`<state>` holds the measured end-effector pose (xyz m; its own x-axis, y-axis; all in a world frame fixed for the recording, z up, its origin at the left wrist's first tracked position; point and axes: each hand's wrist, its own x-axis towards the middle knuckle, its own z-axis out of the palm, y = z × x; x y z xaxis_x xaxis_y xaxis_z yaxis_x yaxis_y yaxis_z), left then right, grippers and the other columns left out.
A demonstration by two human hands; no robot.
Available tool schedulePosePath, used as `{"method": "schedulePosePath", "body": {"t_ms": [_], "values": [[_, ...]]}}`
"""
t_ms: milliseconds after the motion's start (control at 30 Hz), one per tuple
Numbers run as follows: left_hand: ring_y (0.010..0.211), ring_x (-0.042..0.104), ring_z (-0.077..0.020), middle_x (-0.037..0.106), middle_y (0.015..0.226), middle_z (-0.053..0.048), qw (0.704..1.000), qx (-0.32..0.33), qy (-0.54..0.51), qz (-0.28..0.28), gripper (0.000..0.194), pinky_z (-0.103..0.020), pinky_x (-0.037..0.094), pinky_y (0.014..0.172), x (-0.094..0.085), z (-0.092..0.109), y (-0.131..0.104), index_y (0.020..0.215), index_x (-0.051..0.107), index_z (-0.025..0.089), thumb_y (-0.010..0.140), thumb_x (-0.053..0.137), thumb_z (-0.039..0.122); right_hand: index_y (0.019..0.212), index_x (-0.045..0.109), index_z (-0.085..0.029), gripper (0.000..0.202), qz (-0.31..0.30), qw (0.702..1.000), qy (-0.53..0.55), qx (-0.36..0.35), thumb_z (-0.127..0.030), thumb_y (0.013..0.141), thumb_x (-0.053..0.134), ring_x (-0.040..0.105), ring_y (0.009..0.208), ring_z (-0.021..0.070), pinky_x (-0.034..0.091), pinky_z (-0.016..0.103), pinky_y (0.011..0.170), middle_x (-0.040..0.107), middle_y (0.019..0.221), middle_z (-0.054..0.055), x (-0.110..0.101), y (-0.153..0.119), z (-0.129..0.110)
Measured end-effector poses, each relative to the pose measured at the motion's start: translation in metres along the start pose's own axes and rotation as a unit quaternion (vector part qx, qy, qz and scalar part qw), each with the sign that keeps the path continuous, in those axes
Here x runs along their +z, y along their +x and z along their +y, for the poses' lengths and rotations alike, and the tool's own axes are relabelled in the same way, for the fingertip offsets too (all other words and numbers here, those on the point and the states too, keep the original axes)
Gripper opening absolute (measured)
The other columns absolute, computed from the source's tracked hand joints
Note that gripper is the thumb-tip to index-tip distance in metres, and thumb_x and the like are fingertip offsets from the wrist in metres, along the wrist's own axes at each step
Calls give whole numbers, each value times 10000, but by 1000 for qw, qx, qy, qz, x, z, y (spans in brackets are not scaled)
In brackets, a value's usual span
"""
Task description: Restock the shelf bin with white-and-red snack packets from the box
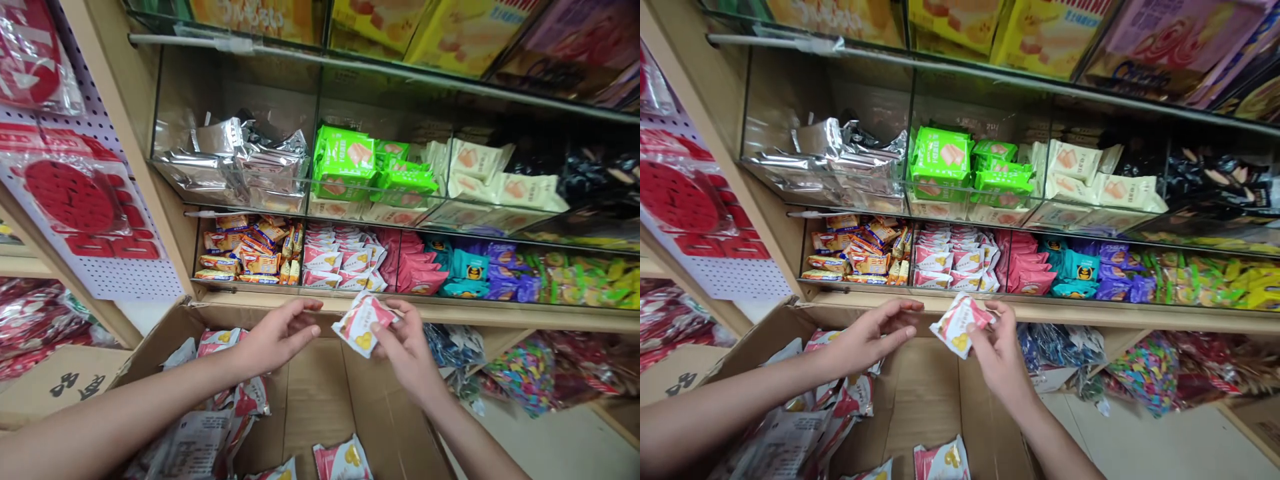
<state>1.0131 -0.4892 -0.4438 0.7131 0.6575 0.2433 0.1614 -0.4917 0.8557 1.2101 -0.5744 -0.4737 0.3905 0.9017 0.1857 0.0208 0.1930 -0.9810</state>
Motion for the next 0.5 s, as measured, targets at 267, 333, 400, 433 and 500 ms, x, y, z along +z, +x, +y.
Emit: {"method": "schedulePosePath", "body": {"t_ms": [267, 333, 400, 433, 500], "values": [[1192, 350, -219, 388, 1301, -121, 851, 271, 447, -59, 424, -378, 305, 982, -3, 31, 102, 1240, 388, 147, 839, 388, 284, 1137, 250, -285, 593, 45, 997, 45, 37, -359, 690, 631, 578, 671, 153, 485, 245, 443, 549, 997, 51, -33, -10, 2], [1193, 336, -263, 346, 1336, -119, 822, 259, 503, -64, 462, -434, 330, 943, 11, 30, 132, 1256, 370, 157, 837, 376, 352, 1163, 237, -288, 608, 42, 997, 49, 46, -367, 699, 622, 578, 673, 152, 472, 230, 434, 542, 1017, 56, -33, -16, 3], [1195, 323, -287, 340, 1343, -106, 803, 240, 542, -64, 471, -465, 354, 897, 25, 29, 157, 1254, 373, 188, 834, 363, 401, 1175, 243, -282, 604, 33, 996, 53, 57, -378, 707, 612, 579, 674, 150, 460, 216, 430, 539, 1029, 63, -34, -23, 4], [1198, 313, -297, 338, 1346, -103, 794, 230, 559, -64, 466, -480, 356, 880, 31, 28, 167, 1243, 388, 205, 829, 364, 419, 1179, 247, -278, 600, 26, 996, 54, 63, -382, 711, 608, 581, 676, 150, 456, 212, 430, 540, 1032, 67, -35, -26, 5], [1202, 300, -311, 354, 1336, -101, 778, 214, 586, -70, 445, -504, 344, 864, 37, 27, 182, 1212, 425, 230, 819, 379, 434, 1190, 243, -273, 602, 17, 995, 62, 72, -385, 718, 600, 588, 683, 153, 462, 219, 456, 552, 1017, 68, -38, -31, 8]]}}
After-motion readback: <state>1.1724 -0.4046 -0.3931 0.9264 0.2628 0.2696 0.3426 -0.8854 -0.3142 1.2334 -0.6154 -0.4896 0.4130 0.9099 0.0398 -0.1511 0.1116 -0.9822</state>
